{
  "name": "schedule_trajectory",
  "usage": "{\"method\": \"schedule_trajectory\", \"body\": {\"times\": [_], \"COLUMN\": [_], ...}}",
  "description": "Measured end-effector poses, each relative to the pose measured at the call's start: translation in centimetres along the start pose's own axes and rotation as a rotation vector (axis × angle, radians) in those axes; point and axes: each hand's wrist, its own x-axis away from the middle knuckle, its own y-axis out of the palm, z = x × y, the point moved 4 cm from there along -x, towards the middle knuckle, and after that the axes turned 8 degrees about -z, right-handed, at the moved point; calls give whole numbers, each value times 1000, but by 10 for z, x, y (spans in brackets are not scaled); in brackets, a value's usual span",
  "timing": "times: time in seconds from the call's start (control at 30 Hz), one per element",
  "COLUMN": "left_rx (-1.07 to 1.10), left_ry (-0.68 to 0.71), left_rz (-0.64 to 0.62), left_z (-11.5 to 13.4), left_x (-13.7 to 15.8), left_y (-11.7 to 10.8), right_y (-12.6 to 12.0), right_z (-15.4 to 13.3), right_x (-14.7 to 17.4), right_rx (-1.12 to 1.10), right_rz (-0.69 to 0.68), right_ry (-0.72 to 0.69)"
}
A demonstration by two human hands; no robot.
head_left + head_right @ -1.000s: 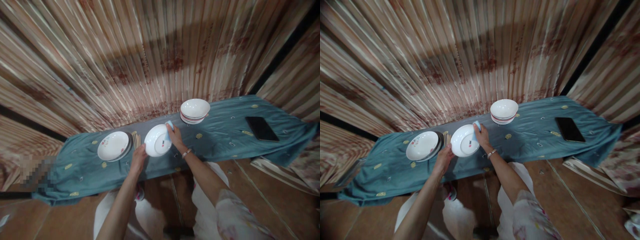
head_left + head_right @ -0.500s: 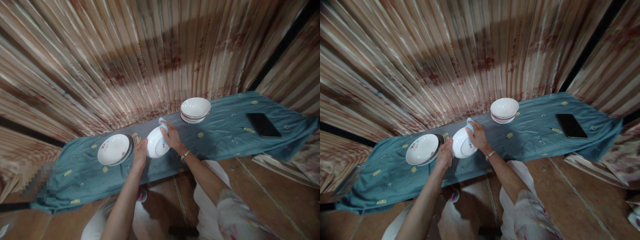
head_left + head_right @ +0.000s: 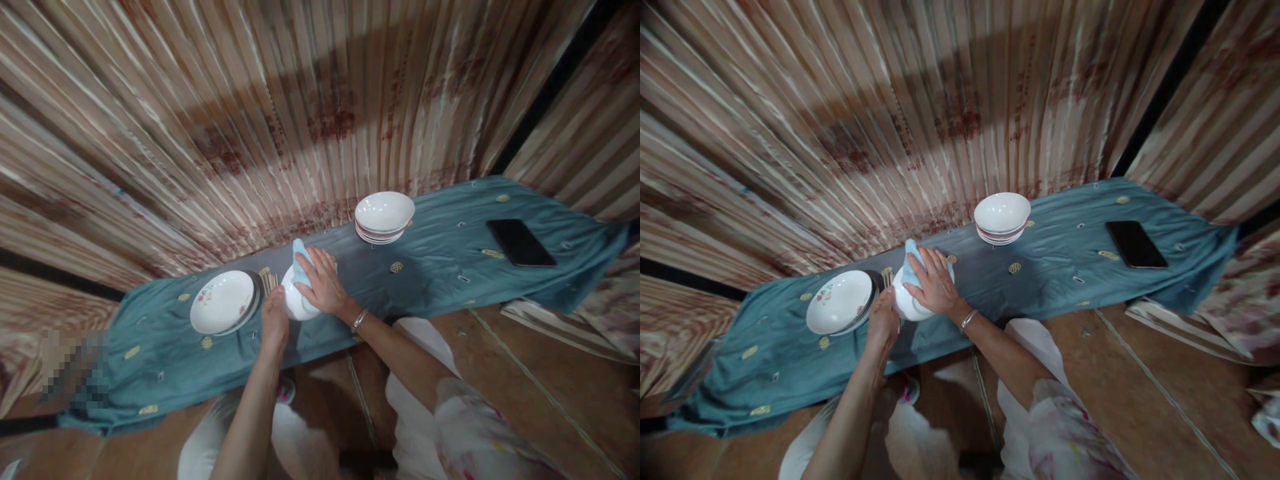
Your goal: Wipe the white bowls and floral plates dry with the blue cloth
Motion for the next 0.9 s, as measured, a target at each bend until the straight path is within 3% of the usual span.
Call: {"method": "schedule_trajectory", "body": {"times": [0.17,0.37,0.63,0.9], "left_rx": [6,7,-16,87], "left_ry": [-22,12,44,-35], "left_rz": [-9,11,27,46], "left_z": [-2,-2,-9,-18], "left_x": [-1,4,2,-6], "left_y": [1,3,-17,-34], "right_y": [-1,9,33,45], "right_z": [1,30,44,44], "right_x": [0,7,22,33], "right_rx": [24,-100,-262,-354], "right_rz": [-25,62,101,91], "right_ry": [-11,168,269,344]}}
